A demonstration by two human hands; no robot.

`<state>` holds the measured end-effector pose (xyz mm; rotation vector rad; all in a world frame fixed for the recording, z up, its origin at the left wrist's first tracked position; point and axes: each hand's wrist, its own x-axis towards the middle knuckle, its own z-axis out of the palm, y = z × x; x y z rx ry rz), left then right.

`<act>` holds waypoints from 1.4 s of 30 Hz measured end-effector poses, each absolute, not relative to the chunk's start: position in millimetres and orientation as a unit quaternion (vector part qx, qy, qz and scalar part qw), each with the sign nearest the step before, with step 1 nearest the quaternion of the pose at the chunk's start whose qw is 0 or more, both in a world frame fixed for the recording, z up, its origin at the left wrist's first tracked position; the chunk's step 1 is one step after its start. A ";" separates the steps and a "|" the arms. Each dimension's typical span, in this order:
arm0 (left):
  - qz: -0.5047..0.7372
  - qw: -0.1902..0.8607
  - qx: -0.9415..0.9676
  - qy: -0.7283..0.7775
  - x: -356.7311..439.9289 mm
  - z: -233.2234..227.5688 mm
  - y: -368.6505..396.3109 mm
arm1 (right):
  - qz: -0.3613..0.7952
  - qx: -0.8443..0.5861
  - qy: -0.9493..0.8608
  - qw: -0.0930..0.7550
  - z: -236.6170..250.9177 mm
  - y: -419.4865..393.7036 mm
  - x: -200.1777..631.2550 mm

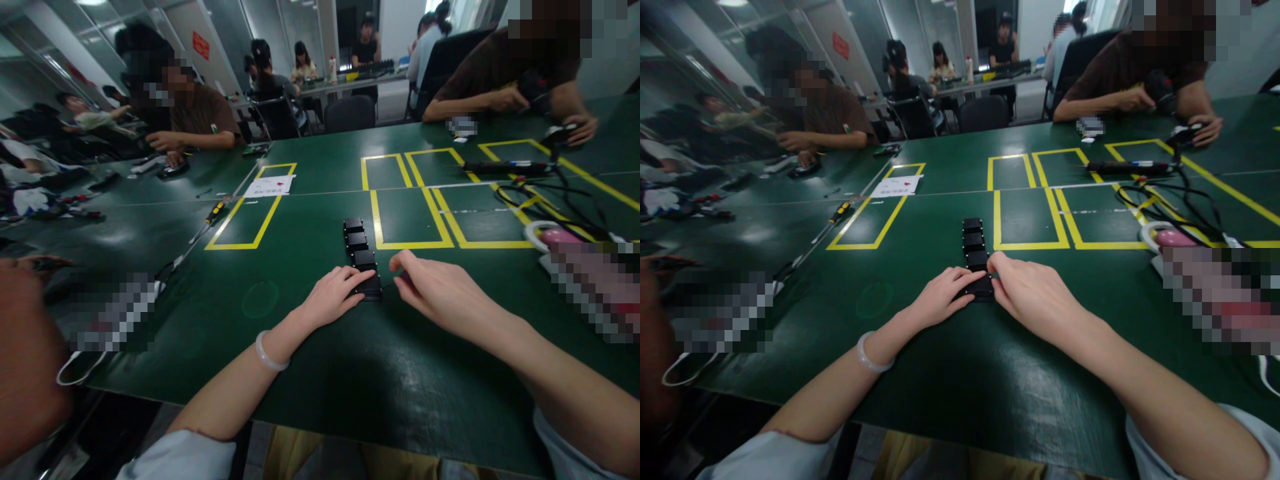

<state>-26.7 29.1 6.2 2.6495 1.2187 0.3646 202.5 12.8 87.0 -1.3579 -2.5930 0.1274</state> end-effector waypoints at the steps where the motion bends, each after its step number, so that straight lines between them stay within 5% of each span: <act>1: 0.124 0.102 0.897 0.412 -26.7 6.3 29.1 | 0.042 -0.460 -0.880 0.110 87.3 12.4 202.5; 42: 0.122 0.105 0.897 0.412 -26.1 6.6 29.1 | 0.044 -0.464 -0.878 0.108 87.1 12.8 203.1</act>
